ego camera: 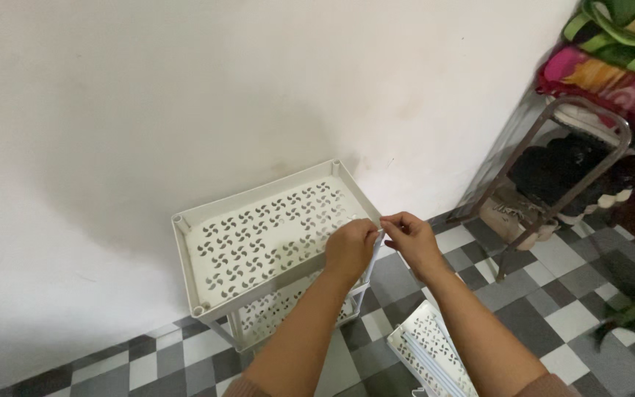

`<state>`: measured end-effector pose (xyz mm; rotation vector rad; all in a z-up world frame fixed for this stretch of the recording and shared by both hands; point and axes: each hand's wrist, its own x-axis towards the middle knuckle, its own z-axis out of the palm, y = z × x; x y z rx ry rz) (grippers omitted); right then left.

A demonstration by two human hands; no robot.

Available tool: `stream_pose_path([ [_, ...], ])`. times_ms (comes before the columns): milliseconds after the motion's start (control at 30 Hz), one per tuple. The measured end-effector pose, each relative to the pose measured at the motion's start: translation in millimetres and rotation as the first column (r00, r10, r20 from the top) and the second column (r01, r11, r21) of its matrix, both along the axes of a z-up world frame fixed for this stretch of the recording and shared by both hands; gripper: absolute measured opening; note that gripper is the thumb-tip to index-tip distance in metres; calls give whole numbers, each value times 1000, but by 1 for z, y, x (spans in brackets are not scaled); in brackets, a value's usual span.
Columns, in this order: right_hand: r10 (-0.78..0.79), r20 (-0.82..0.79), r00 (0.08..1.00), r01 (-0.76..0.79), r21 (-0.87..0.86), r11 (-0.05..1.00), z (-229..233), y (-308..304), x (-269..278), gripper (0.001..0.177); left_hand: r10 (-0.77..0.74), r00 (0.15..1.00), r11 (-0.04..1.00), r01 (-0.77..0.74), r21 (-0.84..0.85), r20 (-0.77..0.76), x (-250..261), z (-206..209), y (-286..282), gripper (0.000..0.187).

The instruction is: The person assembles a white plastic three-tier shoe rack by inserting metal poles into the bottom tray and stacking perforated trays on top. They adjust the trays to ensure stability and alignment.

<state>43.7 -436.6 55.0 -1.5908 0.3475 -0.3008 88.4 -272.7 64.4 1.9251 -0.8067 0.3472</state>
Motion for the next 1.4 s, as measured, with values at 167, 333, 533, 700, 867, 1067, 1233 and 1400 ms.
stream_pose_path([
  [167,-12,-81,997,8,-43,999,5,-4,-2,18,-38,998,998,40,47,-47,1,10,5,9],
  [333,-11,-48,999,-6,-335,942,8,4,-12,19,-47,996,996,53,72,-78,-17,32,27,18],
  [533,-23,-150,988,-67,-567,821,19,-3,-9,27,427,848,903,-383,192,-313,15,61,159,33],
  [700,144,61,988,-51,-746,664,20,2,39,43,643,766,712,-584,391,-26,42,46,249,47],
  [867,66,-112,991,-130,-844,521,8,16,72,49,581,741,809,-477,345,-337,43,17,256,57],
  [1067,67,-93,993,-113,-882,457,6,23,71,57,566,789,809,-474,348,-239,46,1,260,68],
  [1233,-11,-178,984,-150,-862,484,16,28,67,54,575,720,814,-456,359,-389,42,18,251,79],
  [1400,-29,-185,982,-142,-836,530,20,37,61,55,613,681,778,-434,453,-400,34,38,246,89],
])
